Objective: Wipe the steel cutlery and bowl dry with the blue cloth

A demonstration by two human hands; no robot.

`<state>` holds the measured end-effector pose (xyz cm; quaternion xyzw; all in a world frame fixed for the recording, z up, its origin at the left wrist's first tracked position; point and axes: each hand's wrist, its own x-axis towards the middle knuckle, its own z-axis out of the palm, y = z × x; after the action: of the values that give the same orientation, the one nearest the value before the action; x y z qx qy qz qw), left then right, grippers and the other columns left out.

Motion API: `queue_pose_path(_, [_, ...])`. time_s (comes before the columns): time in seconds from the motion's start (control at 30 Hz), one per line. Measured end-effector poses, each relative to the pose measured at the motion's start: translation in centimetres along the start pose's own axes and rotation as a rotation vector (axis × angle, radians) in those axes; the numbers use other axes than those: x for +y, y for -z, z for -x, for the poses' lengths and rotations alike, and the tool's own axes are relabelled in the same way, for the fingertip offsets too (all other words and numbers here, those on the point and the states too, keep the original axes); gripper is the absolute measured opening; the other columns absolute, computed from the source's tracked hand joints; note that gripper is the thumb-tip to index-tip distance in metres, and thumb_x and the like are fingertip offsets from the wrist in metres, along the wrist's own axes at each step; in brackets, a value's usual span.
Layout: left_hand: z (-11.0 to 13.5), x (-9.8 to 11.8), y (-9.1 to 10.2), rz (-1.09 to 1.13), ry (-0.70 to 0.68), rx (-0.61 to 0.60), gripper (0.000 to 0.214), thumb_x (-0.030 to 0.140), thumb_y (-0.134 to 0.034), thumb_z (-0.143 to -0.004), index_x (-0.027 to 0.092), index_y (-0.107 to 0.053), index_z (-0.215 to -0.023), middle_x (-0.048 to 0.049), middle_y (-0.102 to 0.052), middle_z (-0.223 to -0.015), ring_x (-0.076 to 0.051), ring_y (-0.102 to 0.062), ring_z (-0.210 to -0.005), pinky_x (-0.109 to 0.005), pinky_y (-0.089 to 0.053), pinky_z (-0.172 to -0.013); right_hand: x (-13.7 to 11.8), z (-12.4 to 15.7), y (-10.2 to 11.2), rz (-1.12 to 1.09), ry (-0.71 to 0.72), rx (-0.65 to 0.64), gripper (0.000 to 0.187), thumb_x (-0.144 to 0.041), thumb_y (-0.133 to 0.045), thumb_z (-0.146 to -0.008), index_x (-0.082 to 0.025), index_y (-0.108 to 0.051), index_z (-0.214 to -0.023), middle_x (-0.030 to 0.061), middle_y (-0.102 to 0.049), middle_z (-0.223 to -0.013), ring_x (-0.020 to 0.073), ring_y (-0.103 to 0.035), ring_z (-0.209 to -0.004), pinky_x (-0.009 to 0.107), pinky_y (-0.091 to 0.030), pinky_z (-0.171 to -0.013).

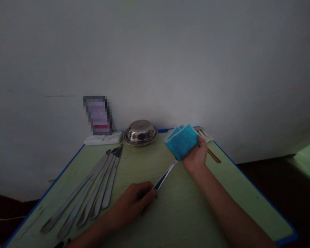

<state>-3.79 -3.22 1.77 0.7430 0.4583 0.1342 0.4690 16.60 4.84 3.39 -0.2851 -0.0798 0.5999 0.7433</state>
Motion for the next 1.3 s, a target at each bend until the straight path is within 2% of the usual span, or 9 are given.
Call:
queue_pose_path(0.13, [0.1,-0.2,0.0,0.004,-0.010,-0.005,0.037,0.045,-0.035,-0.088,0.017,-0.049,-0.069,0.0049,-0.045,-0.060,-0.010,-0.045,-0.056,-0.021,-0.034,-0.052,-0.4,-0.4,0.1,0.012,0.048,-0.002,0.039,-0.048,-0.039,-0.078,-0.022,-0.062,-0.094,0.0007,-0.071,-0.084,0.0191,-0.064,-0.080,0.040,-0.048,-0.080])
queue_pose_path(0.37, [0.0,-0.2,-0.1,0.022,-0.014,-0.017,0.036,0.044,-0.035,-0.088,0.017,-0.048,-0.070,0.0049,-0.045,-0.059,-0.010,-0.044,-0.055,-0.021,-0.035,-0.052,0.5,-1.0,0.4,0.183,-0.051,0.195,0.033,-0.046,-0.047,-0.080,-0.019,-0.062,-0.094,0.0020,-0.071,-0.076,0.0184,-0.065,-0.069,0.037,-0.052,-0.070])
queue_pose_path(0.57, [0.0,-0.1,0.0,-0.016,-0.038,-0.012,0.035,0.042,-0.035,-0.089,0.017,-0.048,-0.068,0.0051,-0.045,-0.059,-0.010,-0.044,-0.055,-0.021,-0.034,-0.052,1.0,-1.3,0.8,0.187,0.033,0.284,0.025,-0.041,-0.054,-0.078,-0.019,-0.062,-0.086,0.0001,-0.070,-0.072,0.0164,-0.065,-0.066,0.034,-0.053,-0.064])
queue_pose_path(0.83, [0.1,-0.3,-0.1,0.026,-0.008,0.026,0.035,0.044,-0.036,-0.088,0.017,-0.047,-0.070,0.0049,-0.046,-0.058,-0.010,-0.045,-0.053,-0.021,-0.035,-0.050,2.3,-1.6,1.3,0.202,0.045,0.292,0.023,-0.040,-0.053,-0.079,-0.018,-0.061,-0.078,-0.0003,-0.070,-0.067,0.0153,-0.064,-0.063,0.031,-0.053,-0.062])
queue_pose_path(1.0, [0.0,-0.3,-0.2,0.027,-0.005,0.046,0.036,0.046,-0.036,-0.087,0.017,-0.047,-0.070,0.0049,-0.047,-0.057,-0.010,-0.045,-0.052,-0.021,-0.034,-0.049,3.6,-0.7,1.3,0.233,-0.037,0.192,0.027,-0.043,-0.052,-0.079,-0.018,-0.061,-0.083,0.0008,-0.071,-0.073,0.0161,-0.065,-0.065,0.032,-0.053,-0.065])
queue_pose_path(1.17, [-0.2,-0.5,-0.3,0.056,0.011,0.090,0.035,0.047,-0.037,-0.086,0.018,-0.047,-0.069,0.0050,-0.046,-0.055,-0.010,-0.044,-0.049,-0.021,-0.035,-0.047,6.1,1.5,1.5,0.315,-0.132,0.109,0.032,-0.047,-0.054,-0.076,-0.017,-0.061,-0.084,0.0027,-0.071,-0.076,0.0169,-0.065,-0.067,0.032,-0.053,-0.068])
queue_pose_path(1.3, [-0.5,-1.0,-0.4,0.052,0.076,0.128,0.039,0.047,-0.036,-0.085,0.018,-0.044,-0.060,0.0044,-0.045,-0.049,-0.010,-0.042,-0.045,-0.022,-0.034,-0.046,7.9,3.5,1.8,0.420,-0.171,-0.016,0.036,-0.052,-0.057,-0.071,-0.018,-0.061,-0.082,0.0012,-0.069,-0.072,0.0160,-0.064,-0.067,0.029,-0.052,-0.066])
